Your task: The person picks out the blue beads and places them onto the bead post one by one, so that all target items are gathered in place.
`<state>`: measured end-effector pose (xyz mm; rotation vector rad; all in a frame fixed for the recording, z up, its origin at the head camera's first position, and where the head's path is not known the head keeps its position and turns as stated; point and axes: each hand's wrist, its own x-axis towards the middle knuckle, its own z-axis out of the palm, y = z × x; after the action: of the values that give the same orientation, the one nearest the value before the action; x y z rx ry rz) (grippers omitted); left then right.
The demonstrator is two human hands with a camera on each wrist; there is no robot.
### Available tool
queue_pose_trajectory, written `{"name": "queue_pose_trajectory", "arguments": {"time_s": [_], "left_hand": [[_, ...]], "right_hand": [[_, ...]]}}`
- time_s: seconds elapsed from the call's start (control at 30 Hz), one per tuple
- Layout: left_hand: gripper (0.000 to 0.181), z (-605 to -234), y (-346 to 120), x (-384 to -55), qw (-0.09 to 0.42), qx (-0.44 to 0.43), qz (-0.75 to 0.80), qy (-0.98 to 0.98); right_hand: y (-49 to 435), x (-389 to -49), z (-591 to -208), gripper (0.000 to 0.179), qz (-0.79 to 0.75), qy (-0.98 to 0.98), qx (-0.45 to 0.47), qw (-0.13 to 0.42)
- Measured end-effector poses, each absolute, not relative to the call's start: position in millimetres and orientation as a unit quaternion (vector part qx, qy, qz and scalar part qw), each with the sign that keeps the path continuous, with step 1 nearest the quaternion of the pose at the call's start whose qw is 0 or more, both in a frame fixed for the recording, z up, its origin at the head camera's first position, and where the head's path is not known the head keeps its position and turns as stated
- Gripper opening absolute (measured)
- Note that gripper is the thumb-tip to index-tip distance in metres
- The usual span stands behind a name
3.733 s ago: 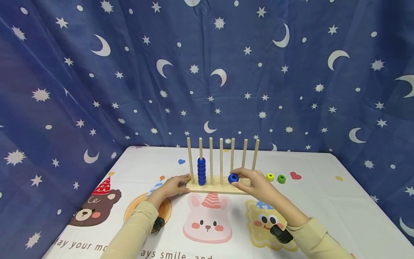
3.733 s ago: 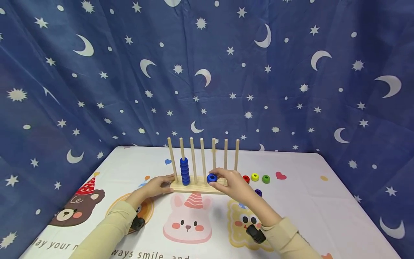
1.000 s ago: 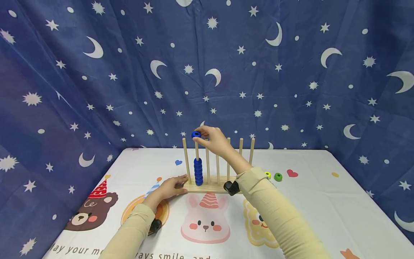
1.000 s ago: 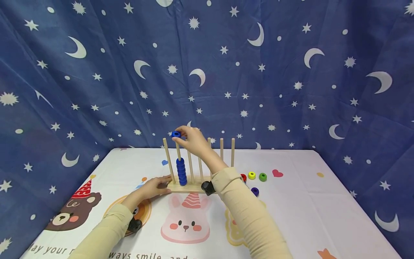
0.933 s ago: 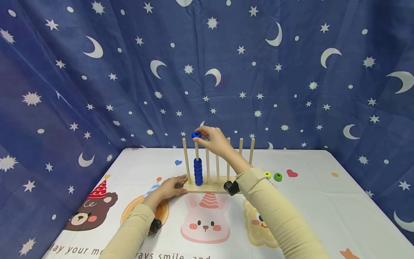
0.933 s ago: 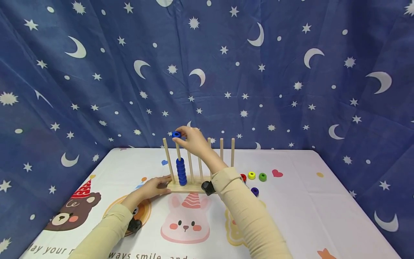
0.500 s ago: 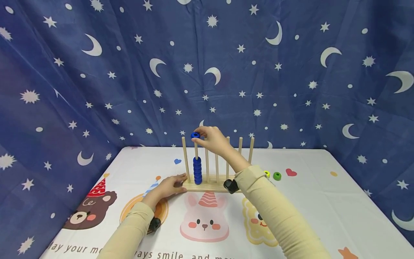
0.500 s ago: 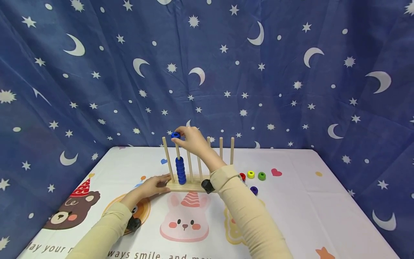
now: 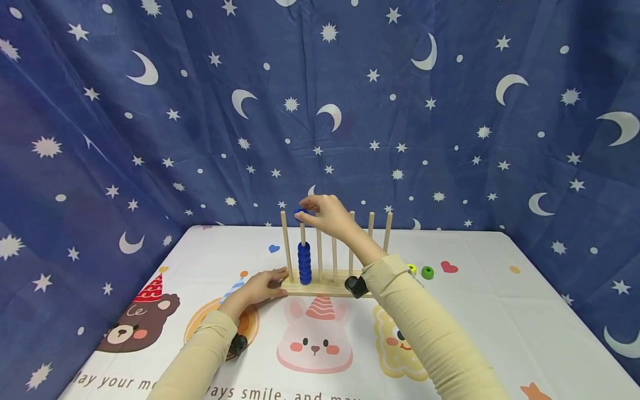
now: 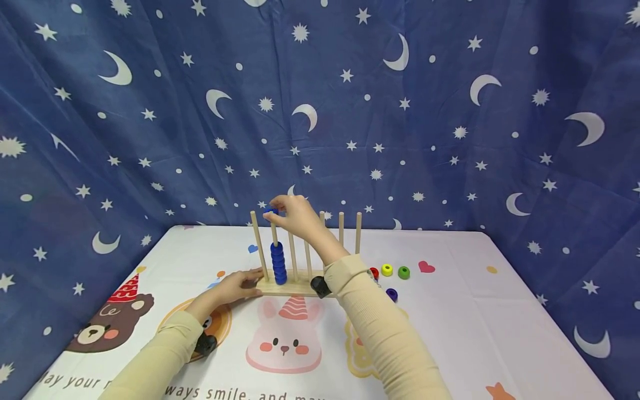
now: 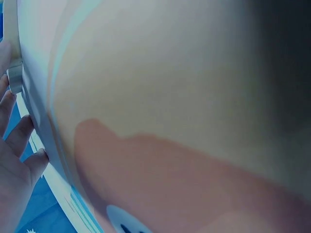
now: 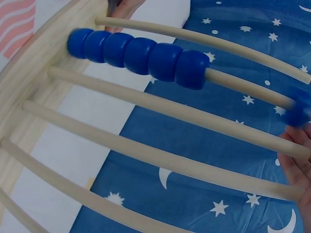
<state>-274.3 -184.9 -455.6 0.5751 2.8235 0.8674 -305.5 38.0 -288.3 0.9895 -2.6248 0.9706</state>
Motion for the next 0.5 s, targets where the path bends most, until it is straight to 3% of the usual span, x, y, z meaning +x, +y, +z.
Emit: {"name": "queue_pose_trajectory", "arguments": {"time_s": [0.5], "left_hand": [[0.056,-453.3,-184.7,-273.1,0.075,0.187,0.288,0.936]], "right_hand": [[38.1,-305.4,-290.6,0.034,0.343,-0.874,0.331,0.096]]}}
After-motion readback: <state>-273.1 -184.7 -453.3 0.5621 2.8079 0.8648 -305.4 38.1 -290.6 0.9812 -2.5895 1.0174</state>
